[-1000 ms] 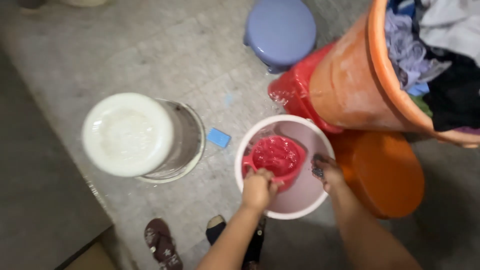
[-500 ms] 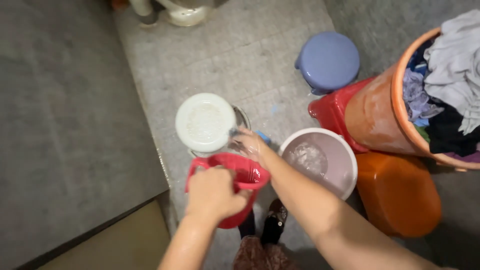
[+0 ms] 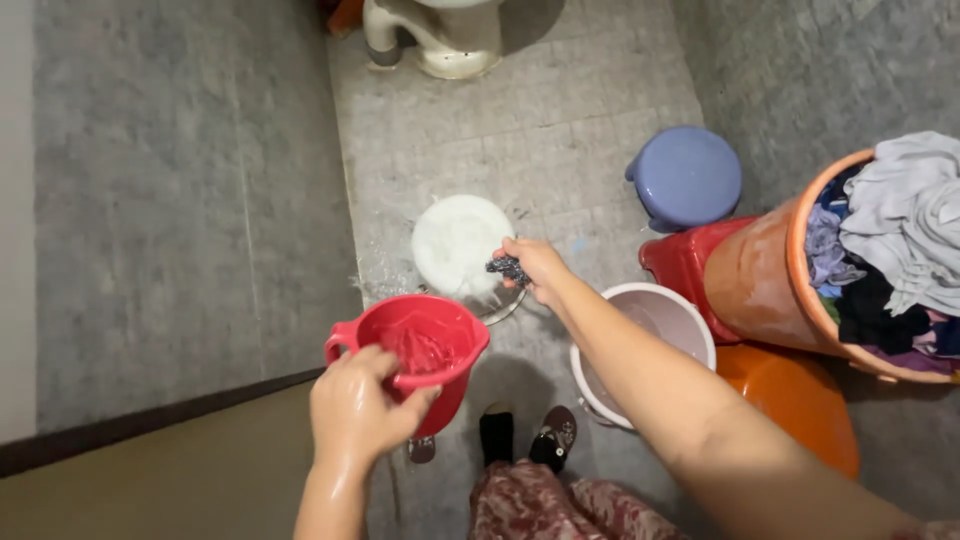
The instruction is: Scrubbing the interior and exterior of a plastic bucket with a scouring pad and rinsing it with water in a bathroom.
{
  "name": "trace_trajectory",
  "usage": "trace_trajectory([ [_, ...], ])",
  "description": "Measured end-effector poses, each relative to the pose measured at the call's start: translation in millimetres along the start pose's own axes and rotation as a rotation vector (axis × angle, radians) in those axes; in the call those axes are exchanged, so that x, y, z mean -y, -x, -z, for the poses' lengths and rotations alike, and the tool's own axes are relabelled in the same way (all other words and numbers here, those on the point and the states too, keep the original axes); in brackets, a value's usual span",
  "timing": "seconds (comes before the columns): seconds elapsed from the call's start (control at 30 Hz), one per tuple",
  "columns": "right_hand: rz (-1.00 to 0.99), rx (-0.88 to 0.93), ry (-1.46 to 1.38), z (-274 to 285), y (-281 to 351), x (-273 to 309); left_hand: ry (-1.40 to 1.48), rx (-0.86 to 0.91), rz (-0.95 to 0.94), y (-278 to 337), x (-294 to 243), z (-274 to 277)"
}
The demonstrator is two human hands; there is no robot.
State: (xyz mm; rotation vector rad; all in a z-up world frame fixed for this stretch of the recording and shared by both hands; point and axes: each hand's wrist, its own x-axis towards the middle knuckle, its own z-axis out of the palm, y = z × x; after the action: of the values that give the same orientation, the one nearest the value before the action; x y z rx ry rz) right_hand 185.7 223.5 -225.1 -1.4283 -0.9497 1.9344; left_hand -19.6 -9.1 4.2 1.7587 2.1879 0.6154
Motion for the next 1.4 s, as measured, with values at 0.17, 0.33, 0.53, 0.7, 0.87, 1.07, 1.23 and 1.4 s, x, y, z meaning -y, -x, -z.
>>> trace_trajectory([
  [0.17, -0.27, 0.084, 0.014, -22, -3, -6, -0.052, 0.351, 0.132, -46, -29, 17],
  [0.33, -0.163, 0.105, 0.009, -52, -20, 2, -0.128, 0.438, 0.019, -64, -56, 40],
  [0.53, 0.075, 0.209, 0.009, -47, 21, 58, -0.085, 0.347, -0.094, -51, -34, 42],
  [0.7, 0.17, 0.14, 0.473, -34, 72, 93, 0.033, 0.086, -0.232, -43, -3, 8],
  [0.87, -0.122, 0.307, 0.461, -7, 99, 94, 0.098, 0.031, -0.263, -48, 14, -22],
  [1.07, 0.017, 0.16, 0.413, 20, 111, 91, 0.678, 0.052, -0.18, -60, 44, -93],
  [1.23, 0.386, -0.171, 0.996, -27, 179, 137, 1.101, -0.009, 0.551, -97, 95, -227],
  [1.4, 0.926, -0.361, 1.375, -68, 226, 169, 1.278, 0.037, 1.068, -154, 133, -359],
])
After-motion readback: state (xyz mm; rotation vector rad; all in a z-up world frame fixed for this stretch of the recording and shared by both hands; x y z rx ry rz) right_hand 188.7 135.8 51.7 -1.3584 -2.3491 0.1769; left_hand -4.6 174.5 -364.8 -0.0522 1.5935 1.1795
